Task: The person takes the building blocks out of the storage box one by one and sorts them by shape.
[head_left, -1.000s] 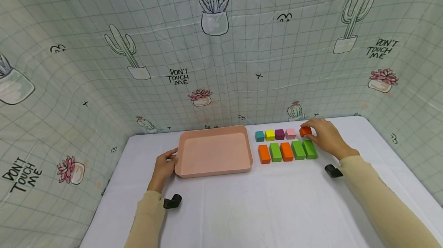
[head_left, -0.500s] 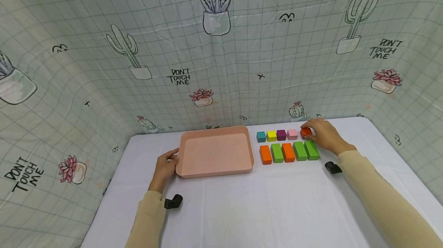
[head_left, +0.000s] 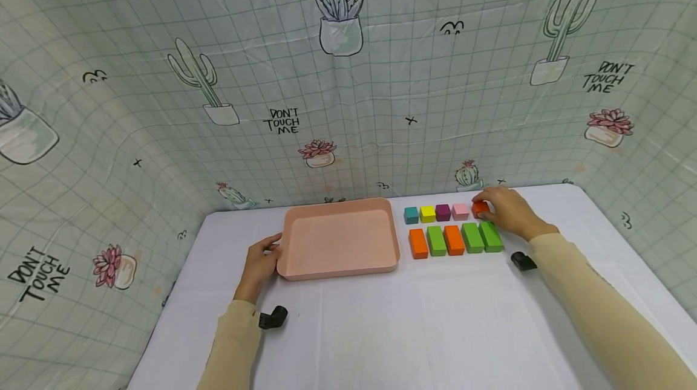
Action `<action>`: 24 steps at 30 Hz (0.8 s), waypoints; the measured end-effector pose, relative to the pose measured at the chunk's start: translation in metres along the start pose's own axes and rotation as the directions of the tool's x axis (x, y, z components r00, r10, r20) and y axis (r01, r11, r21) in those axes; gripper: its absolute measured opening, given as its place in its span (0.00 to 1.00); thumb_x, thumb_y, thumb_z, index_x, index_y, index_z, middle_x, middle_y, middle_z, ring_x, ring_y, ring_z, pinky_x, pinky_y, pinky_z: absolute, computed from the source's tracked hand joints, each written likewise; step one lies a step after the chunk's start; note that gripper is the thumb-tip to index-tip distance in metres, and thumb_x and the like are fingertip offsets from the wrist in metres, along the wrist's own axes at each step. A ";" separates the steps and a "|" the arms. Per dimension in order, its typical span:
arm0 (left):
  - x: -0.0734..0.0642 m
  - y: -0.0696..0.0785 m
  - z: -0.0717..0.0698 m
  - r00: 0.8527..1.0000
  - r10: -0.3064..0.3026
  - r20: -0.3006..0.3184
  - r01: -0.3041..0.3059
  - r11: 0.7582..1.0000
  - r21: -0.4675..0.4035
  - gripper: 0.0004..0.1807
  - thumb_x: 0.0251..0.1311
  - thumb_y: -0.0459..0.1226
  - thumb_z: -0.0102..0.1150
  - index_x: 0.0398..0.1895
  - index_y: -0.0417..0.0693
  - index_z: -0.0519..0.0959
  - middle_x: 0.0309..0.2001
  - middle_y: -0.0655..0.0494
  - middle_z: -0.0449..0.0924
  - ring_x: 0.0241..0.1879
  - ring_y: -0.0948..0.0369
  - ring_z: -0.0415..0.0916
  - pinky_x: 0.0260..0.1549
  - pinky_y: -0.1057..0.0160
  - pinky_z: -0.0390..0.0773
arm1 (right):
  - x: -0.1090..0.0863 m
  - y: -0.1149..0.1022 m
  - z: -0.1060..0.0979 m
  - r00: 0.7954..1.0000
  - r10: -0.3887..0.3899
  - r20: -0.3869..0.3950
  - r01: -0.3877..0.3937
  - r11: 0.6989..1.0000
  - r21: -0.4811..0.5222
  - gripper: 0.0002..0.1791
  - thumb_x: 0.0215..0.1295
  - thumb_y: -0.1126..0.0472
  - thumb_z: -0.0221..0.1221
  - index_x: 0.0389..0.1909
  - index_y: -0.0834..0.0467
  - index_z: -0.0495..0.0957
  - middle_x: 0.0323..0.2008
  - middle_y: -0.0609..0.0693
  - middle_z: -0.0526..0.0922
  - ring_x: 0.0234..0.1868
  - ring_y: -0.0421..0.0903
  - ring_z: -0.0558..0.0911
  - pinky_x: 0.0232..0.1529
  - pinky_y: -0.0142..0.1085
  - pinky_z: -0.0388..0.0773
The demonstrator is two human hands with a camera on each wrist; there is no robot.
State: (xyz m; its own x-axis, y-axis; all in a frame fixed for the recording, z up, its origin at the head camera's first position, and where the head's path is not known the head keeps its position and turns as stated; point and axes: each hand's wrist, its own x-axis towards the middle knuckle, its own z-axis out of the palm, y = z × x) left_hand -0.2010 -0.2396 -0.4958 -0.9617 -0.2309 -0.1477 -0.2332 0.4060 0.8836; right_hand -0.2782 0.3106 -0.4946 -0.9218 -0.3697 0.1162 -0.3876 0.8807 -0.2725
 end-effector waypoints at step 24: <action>0.000 -0.001 -0.002 1.000 0.006 0.018 -0.006 1.000 -0.009 0.23 0.74 0.26 0.51 0.70 0.33 0.76 0.49 0.38 0.76 0.32 0.63 0.69 0.28 0.69 0.72 | -0.035 -0.029 -0.008 0.963 -0.192 -0.189 0.165 0.975 -0.149 0.14 0.58 0.67 0.75 0.45 0.62 0.88 0.48 0.60 0.86 0.53 0.63 0.80 0.60 0.63 0.74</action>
State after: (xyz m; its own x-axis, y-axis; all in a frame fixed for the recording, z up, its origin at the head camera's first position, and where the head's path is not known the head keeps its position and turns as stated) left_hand -0.2003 -0.2415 -0.4954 -0.9654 -0.2127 -0.1507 -0.2266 0.3993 0.8884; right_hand -0.2350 0.3000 -0.4830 -0.8129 -0.4691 0.3451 -0.5298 0.8418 -0.1038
